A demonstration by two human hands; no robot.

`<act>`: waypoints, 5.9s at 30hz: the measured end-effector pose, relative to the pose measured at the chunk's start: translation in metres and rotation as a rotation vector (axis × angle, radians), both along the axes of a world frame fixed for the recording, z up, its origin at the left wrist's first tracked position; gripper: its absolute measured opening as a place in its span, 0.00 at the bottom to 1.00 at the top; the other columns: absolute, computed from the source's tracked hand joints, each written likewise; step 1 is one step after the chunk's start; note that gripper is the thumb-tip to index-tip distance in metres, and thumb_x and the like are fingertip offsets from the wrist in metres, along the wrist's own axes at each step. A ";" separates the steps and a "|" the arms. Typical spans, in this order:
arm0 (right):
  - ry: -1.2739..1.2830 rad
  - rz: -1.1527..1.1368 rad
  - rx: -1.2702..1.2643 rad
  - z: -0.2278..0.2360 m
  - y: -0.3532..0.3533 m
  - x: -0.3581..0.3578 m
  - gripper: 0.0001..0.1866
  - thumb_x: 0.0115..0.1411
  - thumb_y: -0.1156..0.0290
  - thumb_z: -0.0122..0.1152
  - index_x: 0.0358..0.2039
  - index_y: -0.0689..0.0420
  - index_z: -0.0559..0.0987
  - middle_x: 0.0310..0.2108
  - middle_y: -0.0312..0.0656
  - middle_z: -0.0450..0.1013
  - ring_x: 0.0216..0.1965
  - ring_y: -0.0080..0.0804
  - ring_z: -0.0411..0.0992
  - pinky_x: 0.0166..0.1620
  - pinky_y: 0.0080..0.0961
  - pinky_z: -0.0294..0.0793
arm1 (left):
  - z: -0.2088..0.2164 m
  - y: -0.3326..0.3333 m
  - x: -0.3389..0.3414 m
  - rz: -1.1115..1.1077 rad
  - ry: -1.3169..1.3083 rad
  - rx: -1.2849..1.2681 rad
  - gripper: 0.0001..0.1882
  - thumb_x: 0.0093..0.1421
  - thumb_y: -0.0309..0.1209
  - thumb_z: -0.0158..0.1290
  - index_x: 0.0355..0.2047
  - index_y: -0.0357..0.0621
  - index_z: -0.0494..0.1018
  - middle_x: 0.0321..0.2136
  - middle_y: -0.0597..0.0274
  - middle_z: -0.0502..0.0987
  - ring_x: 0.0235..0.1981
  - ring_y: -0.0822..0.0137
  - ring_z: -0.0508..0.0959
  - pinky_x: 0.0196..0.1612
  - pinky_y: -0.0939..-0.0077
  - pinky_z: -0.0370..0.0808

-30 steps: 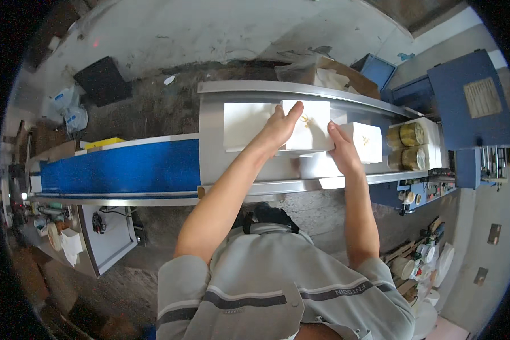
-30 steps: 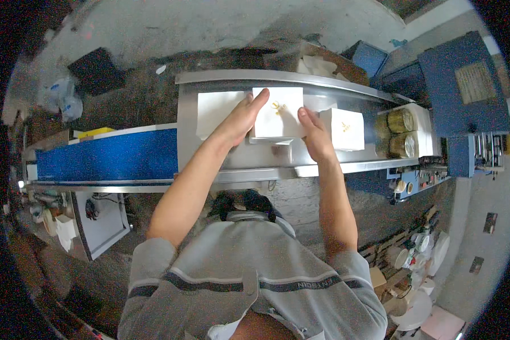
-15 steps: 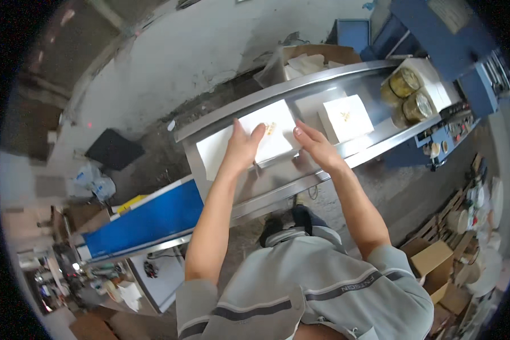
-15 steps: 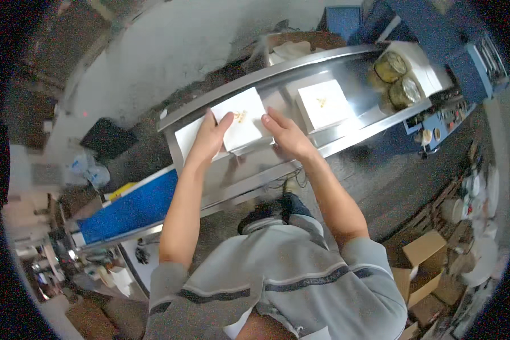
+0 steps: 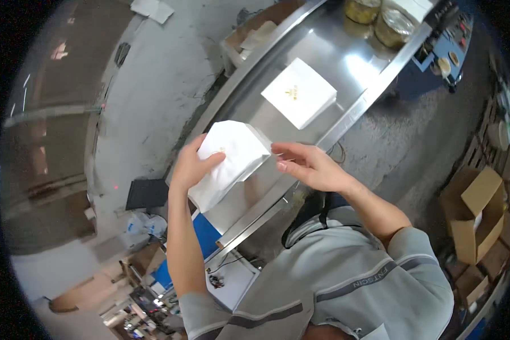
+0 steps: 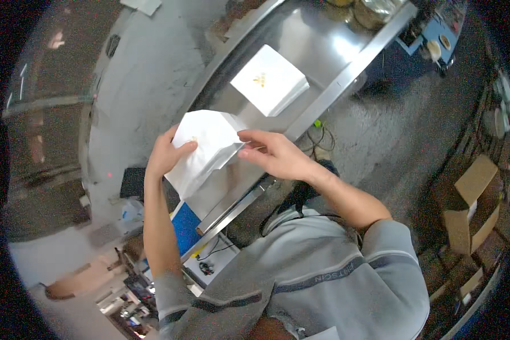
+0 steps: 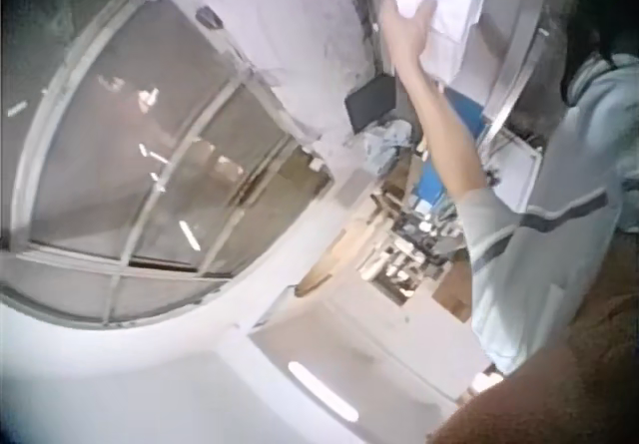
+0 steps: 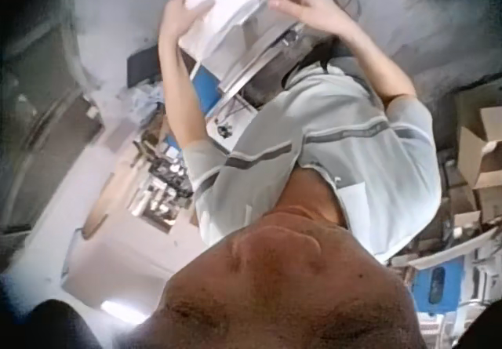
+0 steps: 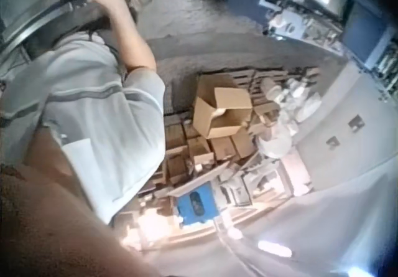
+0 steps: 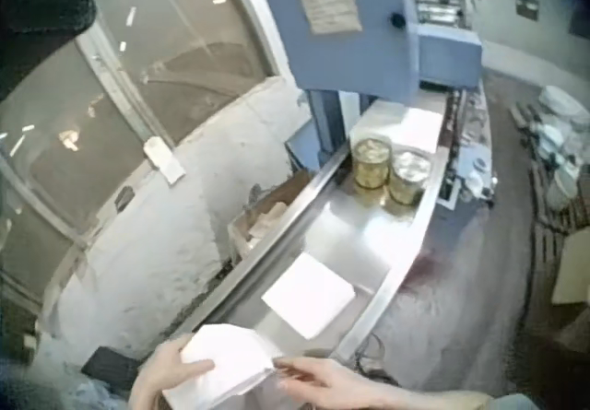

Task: Organizing and stacking bundles of paper napkins on a metal workbench at a production line.

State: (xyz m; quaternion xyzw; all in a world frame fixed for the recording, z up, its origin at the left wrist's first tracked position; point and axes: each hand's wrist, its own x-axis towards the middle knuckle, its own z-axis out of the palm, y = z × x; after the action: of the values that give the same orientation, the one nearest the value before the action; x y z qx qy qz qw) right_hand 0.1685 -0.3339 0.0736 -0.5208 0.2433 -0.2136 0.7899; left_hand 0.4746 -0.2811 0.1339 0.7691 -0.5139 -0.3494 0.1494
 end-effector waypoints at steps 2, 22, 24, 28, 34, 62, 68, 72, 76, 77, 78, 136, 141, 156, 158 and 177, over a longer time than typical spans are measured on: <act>0.016 0.001 -0.102 -0.012 -0.002 -0.006 0.26 0.66 0.66 0.58 0.61 0.62 0.67 0.53 0.44 0.72 0.52 0.28 0.70 0.56 0.28 0.70 | 0.003 0.001 -0.008 -0.007 -0.069 0.011 0.29 0.50 0.35 0.65 0.50 0.33 0.73 0.43 0.50 0.79 0.43 0.60 0.79 0.48 0.70 0.73; 0.023 0.053 -0.140 -0.023 -0.027 -0.016 0.25 0.62 0.70 0.62 0.58 0.61 0.70 0.50 0.47 0.75 0.49 0.34 0.74 0.53 0.29 0.73 | 0.015 0.001 -0.033 0.047 -0.204 -0.090 0.20 0.45 0.25 0.68 0.28 0.40 0.65 0.63 0.45 0.64 0.66 0.48 0.62 0.66 0.61 0.57; 0.018 0.058 -0.140 -0.022 -0.029 -0.017 0.24 0.62 0.70 0.62 0.58 0.61 0.70 0.51 0.47 0.74 0.49 0.34 0.74 0.53 0.30 0.73 | 0.022 0.005 -0.039 -0.011 -0.309 -0.127 0.20 0.44 0.22 0.67 0.28 0.39 0.64 0.62 0.45 0.66 0.65 0.50 0.64 0.62 0.63 0.64; -0.006 0.041 -0.122 -0.014 -0.032 -0.017 0.25 0.61 0.71 0.62 0.58 0.61 0.70 0.50 0.47 0.75 0.49 0.34 0.74 0.53 0.29 0.73 | 0.038 0.027 -0.058 0.185 -0.086 -0.121 0.17 0.45 0.13 0.62 0.29 0.38 0.65 0.51 0.48 0.76 0.54 0.61 0.74 0.49 0.71 0.76; -0.070 0.041 -0.400 0.008 -0.026 -0.009 0.42 0.47 0.68 0.75 0.62 0.58 0.65 0.60 0.51 0.66 0.58 0.43 0.68 0.58 0.33 0.69 | 0.068 0.058 -0.094 0.196 -0.005 0.038 0.17 0.44 0.13 0.63 0.33 0.38 0.70 0.37 0.58 0.81 0.39 0.72 0.79 0.45 0.78 0.74; -0.060 0.364 0.244 -0.074 -0.011 -0.059 0.31 0.62 0.57 0.61 0.59 0.62 0.65 0.42 0.57 0.75 0.41 0.50 0.76 0.43 0.41 0.75 | -0.079 -0.012 -0.093 0.325 -0.314 -0.229 0.40 0.63 0.31 0.53 0.68 0.28 0.43 0.69 0.35 0.42 0.72 0.49 0.39 0.71 0.63 0.37; -0.049 0.335 0.135 -0.076 -0.009 -0.057 0.31 0.62 0.56 0.61 0.58 0.62 0.66 0.42 0.58 0.75 0.42 0.51 0.77 0.45 0.42 0.75 | -0.079 -0.024 -0.096 0.437 -0.291 -0.215 0.40 0.63 0.30 0.53 0.68 0.29 0.43 0.69 0.35 0.42 0.72 0.50 0.41 0.71 0.63 0.38; -0.031 0.364 0.137 -0.079 -0.012 -0.058 0.31 0.61 0.56 0.61 0.58 0.62 0.66 0.43 0.58 0.75 0.43 0.53 0.76 0.46 0.42 0.75 | -0.062 -0.019 -0.109 0.451 -0.161 -0.216 0.45 0.60 0.28 0.55 0.69 0.32 0.40 0.69 0.36 0.42 0.72 0.51 0.42 0.70 0.62 0.41; -0.018 0.392 0.135 -0.078 -0.012 -0.060 0.31 0.61 0.56 0.61 0.58 0.62 0.66 0.43 0.58 0.75 0.44 0.53 0.76 0.47 0.43 0.75 | -0.028 0.001 -0.112 -0.008 -0.538 -0.020 0.61 0.45 0.35 0.68 0.70 0.37 0.39 0.69 0.37 0.44 0.72 0.45 0.43 0.71 0.54 0.44; -0.023 0.368 0.138 -0.078 -0.010 -0.060 0.31 0.61 0.56 0.61 0.58 0.62 0.66 0.42 0.58 0.76 0.43 0.53 0.77 0.45 0.42 0.76 | -0.029 0.007 -0.109 -0.072 -0.597 -0.011 0.64 0.40 0.38 0.71 0.70 0.38 0.41 0.69 0.37 0.45 0.71 0.42 0.44 0.71 0.51 0.44; -0.028 0.344 0.141 -0.078 -0.009 -0.060 0.30 0.61 0.56 0.61 0.57 0.62 0.66 0.41 0.58 0.76 0.42 0.52 0.77 0.44 0.42 0.76 | -0.032 0.009 -0.104 -0.068 -0.598 -0.009 0.64 0.40 0.38 0.71 0.70 0.38 0.41 0.69 0.37 0.45 0.71 0.42 0.44 0.71 0.51 0.44; 0.198 0.283 -0.682 0.079 0.070 0.069 0.11 0.50 0.79 0.69 0.35 0.61 0.79 0.60 0.50 0.66 0.60 0.45 0.65 0.57 0.36 0.68 | -0.069 0.205 -0.113 0.655 1.227 -0.536 0.18 0.62 0.29 0.58 0.49 0.34 0.72 0.41 0.62 0.79 0.41 0.75 0.77 0.43 0.79 0.74; 0.097 0.144 -0.450 0.080 0.074 0.080 0.11 0.56 0.76 0.67 0.39 0.59 0.77 0.59 0.49 0.68 0.58 0.37 0.68 0.55 0.32 0.69 | -0.098 0.220 -0.109 0.552 1.596 -0.643 0.24 0.62 0.33 0.58 0.55 0.33 0.68 0.47 0.57 0.77 0.46 0.68 0.77 0.49 0.70 0.75; 0.450 0.000 -0.385 0.007 -0.029 0.174 0.17 0.61 0.69 0.64 0.46 0.65 0.74 0.38 0.43 0.78 0.35 0.26 0.77 0.37 0.24 0.77 | -0.090 0.244 -0.109 0.826 1.508 -0.524 0.20 0.64 0.36 0.57 0.50 0.33 0.71 0.42 0.58 0.79 0.40 0.73 0.78 0.44 0.79 0.75; 0.436 -0.021 -0.532 0.006 -0.025 0.181 0.20 0.57 0.73 0.67 0.48 0.64 0.73 0.37 0.44 0.77 0.35 0.28 0.76 0.37 0.25 0.77 | -0.089 0.247 -0.107 0.848 1.492 -0.528 0.20 0.64 0.36 0.57 0.50 0.33 0.72 0.42 0.58 0.79 0.40 0.73 0.78 0.44 0.79 0.75; 0.442 0.076 -0.530 0.013 -0.028 0.186 0.28 0.58 0.80 0.63 0.59 0.63 0.65 0.36 0.45 0.77 0.35 0.26 0.76 0.39 0.21 0.76 | -0.103 0.249 -0.108 0.853 1.488 -0.548 0.20 0.65 0.37 0.55 0.50 0.33 0.72 0.41 0.58 0.79 0.40 0.73 0.78 0.43 0.79 0.75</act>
State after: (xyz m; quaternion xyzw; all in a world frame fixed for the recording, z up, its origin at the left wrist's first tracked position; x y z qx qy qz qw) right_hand 0.3548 -0.3622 0.0870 -0.7500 0.3253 -0.1219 0.5628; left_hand 0.3668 -0.0320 0.0310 0.4070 -0.0204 -0.5370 0.7386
